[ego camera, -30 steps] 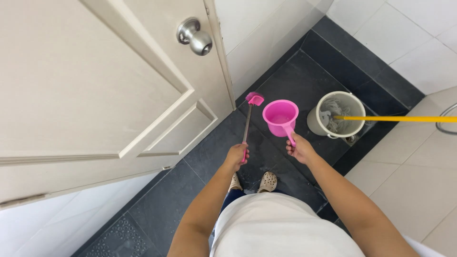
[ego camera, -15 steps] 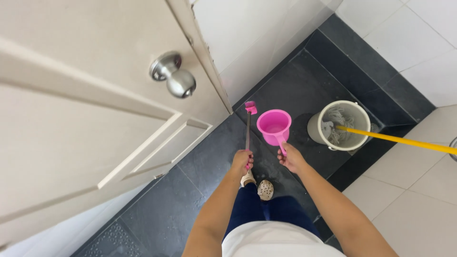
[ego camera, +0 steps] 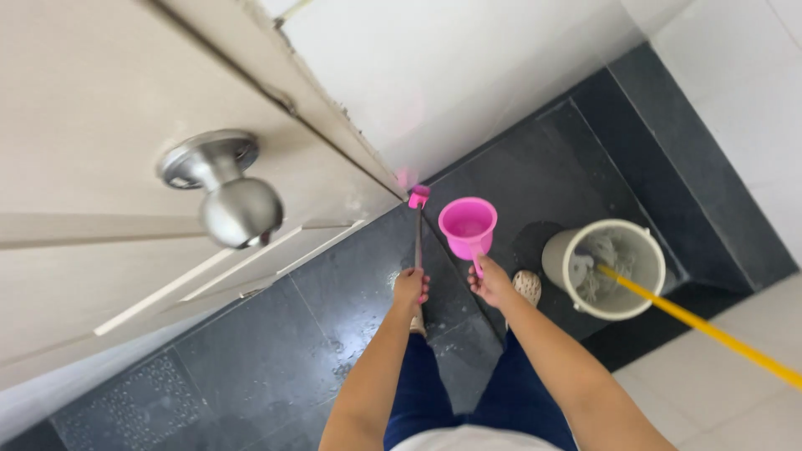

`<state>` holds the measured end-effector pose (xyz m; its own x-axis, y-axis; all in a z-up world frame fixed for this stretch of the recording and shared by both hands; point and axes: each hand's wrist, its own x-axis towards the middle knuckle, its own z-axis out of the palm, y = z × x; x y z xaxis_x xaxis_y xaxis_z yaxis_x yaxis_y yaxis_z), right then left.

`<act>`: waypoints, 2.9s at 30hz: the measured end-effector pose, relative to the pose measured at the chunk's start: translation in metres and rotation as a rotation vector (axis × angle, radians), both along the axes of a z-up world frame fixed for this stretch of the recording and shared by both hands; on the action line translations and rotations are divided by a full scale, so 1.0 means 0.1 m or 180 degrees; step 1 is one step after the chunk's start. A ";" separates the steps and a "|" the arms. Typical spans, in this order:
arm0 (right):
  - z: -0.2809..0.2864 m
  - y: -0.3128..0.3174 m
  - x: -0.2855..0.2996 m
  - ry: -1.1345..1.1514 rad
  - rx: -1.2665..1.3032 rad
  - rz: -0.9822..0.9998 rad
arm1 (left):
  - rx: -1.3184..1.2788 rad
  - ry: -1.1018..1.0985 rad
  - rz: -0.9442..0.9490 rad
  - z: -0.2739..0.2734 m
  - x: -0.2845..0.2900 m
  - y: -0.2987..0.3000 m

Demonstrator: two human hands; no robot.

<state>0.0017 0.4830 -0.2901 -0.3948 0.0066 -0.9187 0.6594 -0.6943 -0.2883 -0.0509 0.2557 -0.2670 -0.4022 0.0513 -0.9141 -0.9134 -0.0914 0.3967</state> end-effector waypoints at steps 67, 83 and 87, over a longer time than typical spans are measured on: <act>-1.54 2.45 -0.78 0.0421 0.1240 -0.0882 | 0.0556 0.0334 -0.1039 -0.99 -0.97 3.20; -0.74 5.34 0.49 0.0523 0.0940 -0.2332 | -0.1211 0.3522 -0.3864 -0.29 -0.78 6.18; -0.49 5.68 0.68 0.0627 0.0843 -0.2644 | -0.1859 0.3394 -0.5043 0.13 -0.88 6.68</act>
